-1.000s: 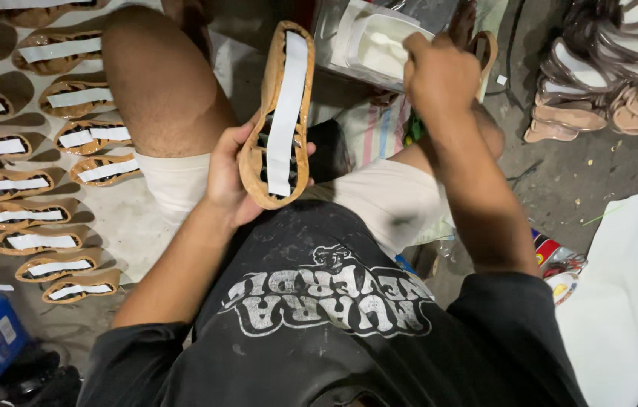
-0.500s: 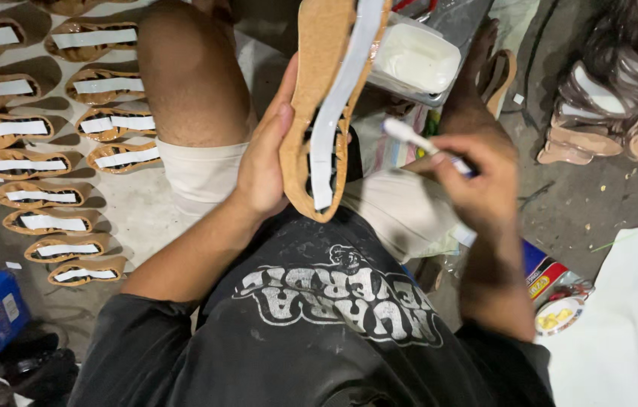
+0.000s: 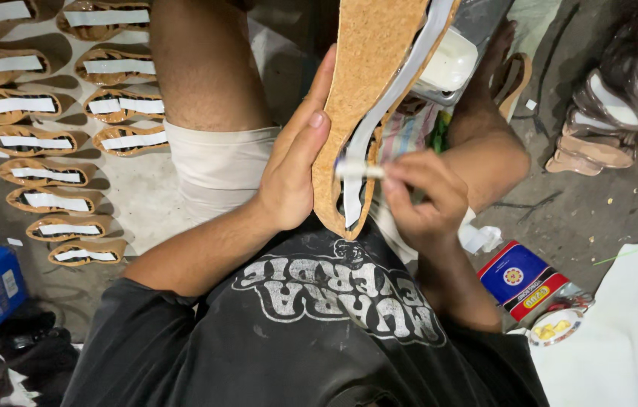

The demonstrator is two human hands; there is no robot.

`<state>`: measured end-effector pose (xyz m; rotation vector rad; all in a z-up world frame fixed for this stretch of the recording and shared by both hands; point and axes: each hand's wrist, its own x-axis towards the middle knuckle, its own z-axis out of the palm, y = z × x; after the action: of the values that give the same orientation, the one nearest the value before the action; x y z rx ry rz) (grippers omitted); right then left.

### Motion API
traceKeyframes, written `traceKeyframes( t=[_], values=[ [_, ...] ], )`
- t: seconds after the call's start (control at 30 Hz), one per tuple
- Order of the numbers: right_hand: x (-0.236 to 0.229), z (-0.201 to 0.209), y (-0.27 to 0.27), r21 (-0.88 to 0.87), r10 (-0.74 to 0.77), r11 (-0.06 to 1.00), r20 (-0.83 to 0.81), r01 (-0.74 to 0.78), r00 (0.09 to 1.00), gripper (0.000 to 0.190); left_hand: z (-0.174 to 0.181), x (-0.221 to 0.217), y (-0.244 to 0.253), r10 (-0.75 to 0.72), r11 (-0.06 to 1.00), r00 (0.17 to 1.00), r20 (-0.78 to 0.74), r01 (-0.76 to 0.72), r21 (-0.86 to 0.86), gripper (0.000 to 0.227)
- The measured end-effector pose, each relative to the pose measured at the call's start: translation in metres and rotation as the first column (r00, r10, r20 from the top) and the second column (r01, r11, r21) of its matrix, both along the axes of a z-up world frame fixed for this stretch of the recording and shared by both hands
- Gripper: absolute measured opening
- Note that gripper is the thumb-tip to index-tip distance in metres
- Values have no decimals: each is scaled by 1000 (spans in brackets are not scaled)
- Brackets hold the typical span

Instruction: The person applies white glue to the edges of cork sandal soles using a small brush. They repeatedly dip the brush into a container of glue and spread it along the perimeter of the sole, then place the finished sandal on the floor among others.

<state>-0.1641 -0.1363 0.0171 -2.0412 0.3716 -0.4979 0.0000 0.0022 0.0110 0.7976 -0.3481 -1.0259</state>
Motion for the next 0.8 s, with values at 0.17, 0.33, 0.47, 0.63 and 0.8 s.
traceKeyframes(
  t=[0.17,0.33,0.47,0.63,0.8],
  values=[
    [0,4,-9,-60,113,993,139,-106,984,20,1,2,1,5,999,1000,-8,-5,-40,60],
    [5,3,-11,-126,67,990,83,-56,994,18,2,-3,1,-22,998,1000,-17,21,-53,58],
    [9,14,-12,-73,224,974,132,-216,966,16,3,2,3,-1,1000,1000,-23,0,-24,59],
    [1,20,-10,-63,225,973,81,-220,971,15,6,-1,4,-25,999,997,-74,22,-36,62],
    [2,12,-5,-119,54,992,29,-50,998,13,10,-5,4,-30,999,999,-40,29,-31,59]
  ],
)
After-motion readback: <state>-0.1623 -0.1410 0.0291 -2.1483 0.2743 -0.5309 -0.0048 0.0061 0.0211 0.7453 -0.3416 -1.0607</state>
